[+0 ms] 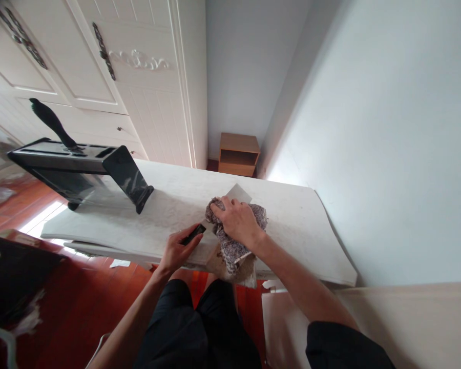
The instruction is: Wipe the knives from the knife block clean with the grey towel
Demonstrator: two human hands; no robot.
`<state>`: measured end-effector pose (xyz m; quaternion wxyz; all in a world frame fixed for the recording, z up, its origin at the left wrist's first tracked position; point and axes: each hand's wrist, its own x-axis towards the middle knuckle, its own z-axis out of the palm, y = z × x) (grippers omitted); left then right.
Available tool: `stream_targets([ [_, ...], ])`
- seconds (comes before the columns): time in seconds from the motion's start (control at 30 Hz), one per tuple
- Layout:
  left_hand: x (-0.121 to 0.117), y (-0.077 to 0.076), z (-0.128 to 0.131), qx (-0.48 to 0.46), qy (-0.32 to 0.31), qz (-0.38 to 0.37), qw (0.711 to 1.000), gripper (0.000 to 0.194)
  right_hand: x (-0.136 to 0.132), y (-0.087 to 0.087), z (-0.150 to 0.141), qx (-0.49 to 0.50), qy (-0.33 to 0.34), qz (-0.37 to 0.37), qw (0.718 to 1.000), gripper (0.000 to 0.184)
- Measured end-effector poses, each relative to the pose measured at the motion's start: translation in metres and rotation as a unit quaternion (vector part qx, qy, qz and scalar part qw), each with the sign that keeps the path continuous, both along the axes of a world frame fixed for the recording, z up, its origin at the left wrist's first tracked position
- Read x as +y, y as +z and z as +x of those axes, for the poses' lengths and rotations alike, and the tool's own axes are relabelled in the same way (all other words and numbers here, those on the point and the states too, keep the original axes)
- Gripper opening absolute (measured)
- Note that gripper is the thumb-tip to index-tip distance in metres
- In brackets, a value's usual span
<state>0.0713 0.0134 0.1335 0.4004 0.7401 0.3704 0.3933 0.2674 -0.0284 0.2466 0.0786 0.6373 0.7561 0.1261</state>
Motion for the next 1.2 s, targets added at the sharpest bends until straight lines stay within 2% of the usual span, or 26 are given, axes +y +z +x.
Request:
stream_targets([
  [0.27, -0.008, -0.006, 0.000, -0.036, 0.018, 0.120, 0.992, 0.032, 0.009, 0.021, 0.019, -0.014, -0.074, 0.050, 0.996, 0.052],
  [0.47, -0.010, -0.011, 0.002, -0.048, 0.029, 0.228, 0.972, 0.030, 0.009, 0.025, 0.027, 0.015, -0.129, 0.113, 0.985, 0.050],
  [0.63, -0.014, -0.022, 0.002, -0.026, 0.070, 0.305, 0.950, 0.035, -0.002, 0.024, 0.022, 0.052, -0.144, 0.167, 0.974, 0.056],
  [0.8, -0.017, -0.024, 0.003, 0.017, 0.076, 0.328, 0.942, 0.033, -0.019, 0.018, 0.010, 0.076, -0.161, 0.189, 0.966, 0.067],
  [1.07, -0.018, -0.022, 0.003, 0.042, 0.080, 0.335, 0.938, 0.029, -0.028, -0.003, 0.006, 0.073, -0.162, 0.219, 0.959, 0.070],
  [1.2, -0.018, -0.021, 0.003, 0.049, 0.091, 0.357, 0.928, 0.029, -0.033, -0.004, 0.009, 0.082, -0.154, 0.222, 0.959, 0.070],
])
